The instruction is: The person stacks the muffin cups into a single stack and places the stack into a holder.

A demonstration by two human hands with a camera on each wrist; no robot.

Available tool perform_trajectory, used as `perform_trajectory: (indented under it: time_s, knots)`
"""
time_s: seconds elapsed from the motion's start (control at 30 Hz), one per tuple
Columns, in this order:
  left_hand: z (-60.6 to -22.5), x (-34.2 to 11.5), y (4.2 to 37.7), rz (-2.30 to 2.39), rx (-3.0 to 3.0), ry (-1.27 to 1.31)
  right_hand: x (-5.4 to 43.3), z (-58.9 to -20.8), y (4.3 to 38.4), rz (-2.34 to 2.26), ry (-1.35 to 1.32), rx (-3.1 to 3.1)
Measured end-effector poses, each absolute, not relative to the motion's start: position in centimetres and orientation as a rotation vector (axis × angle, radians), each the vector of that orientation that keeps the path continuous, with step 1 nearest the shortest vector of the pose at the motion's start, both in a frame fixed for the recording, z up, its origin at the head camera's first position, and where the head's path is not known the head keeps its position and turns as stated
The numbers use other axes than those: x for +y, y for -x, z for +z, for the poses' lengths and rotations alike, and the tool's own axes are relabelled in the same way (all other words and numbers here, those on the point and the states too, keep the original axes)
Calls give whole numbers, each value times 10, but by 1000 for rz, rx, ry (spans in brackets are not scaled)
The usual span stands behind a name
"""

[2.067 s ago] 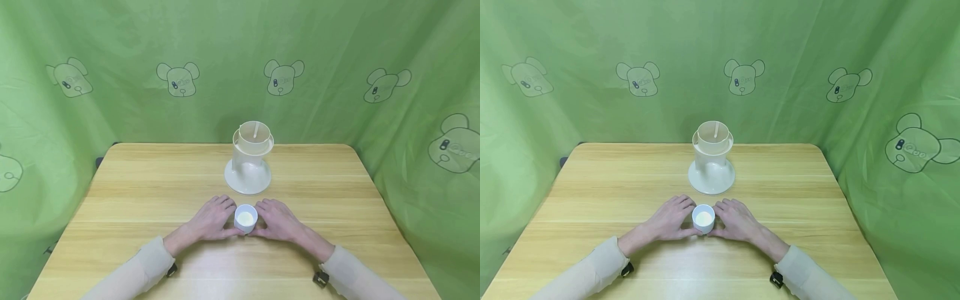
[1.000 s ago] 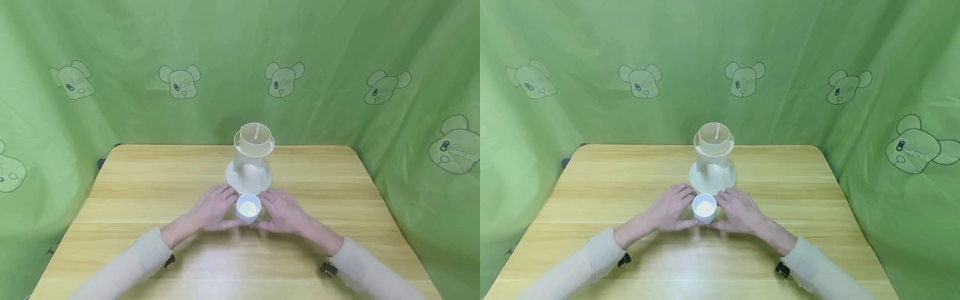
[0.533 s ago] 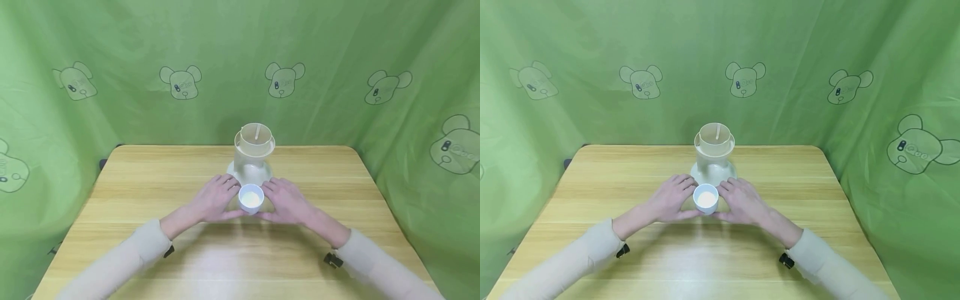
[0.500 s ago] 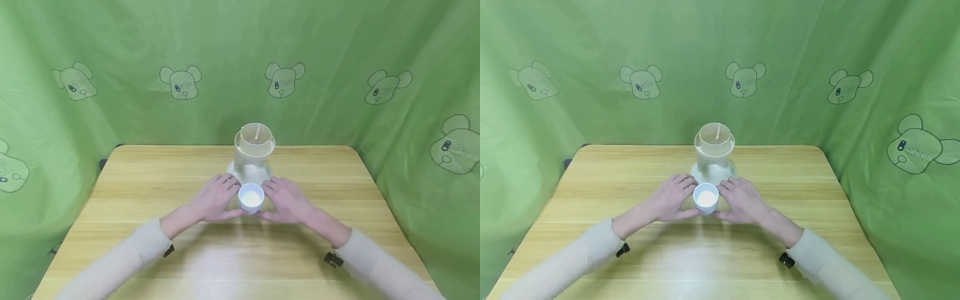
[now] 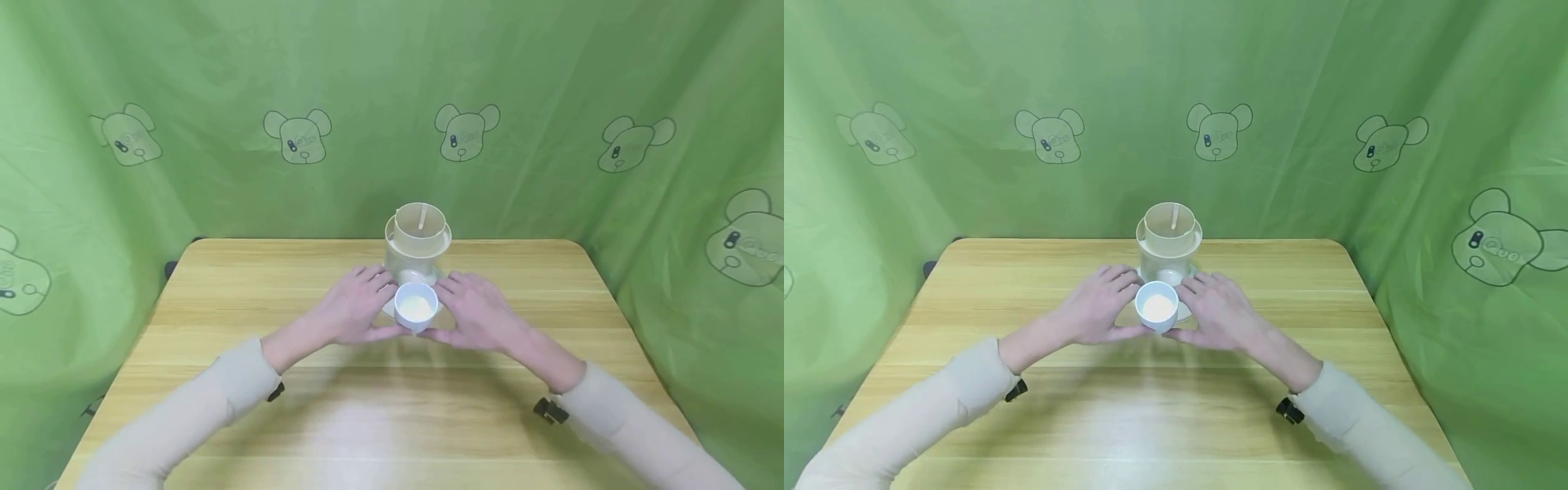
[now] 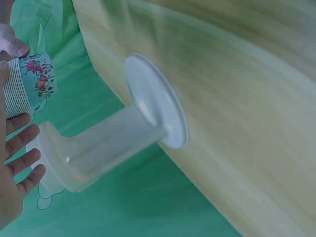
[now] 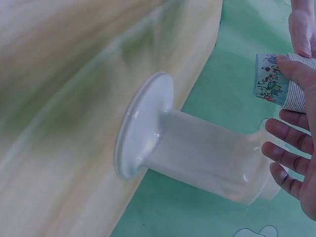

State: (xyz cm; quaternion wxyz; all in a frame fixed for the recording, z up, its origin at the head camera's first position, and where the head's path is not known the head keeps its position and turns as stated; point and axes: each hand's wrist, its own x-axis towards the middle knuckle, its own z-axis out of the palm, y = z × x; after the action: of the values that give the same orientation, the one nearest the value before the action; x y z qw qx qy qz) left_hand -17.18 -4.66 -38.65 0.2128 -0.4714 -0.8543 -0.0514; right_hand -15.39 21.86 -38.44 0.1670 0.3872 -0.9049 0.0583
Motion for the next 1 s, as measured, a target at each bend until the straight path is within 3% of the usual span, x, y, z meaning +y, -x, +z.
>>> perform_trajectory:
  time_s: [1.0]
  knots:
    - [-324,-39,221,-118,-2299,1242,221,-318,193,119,-922,-2613]
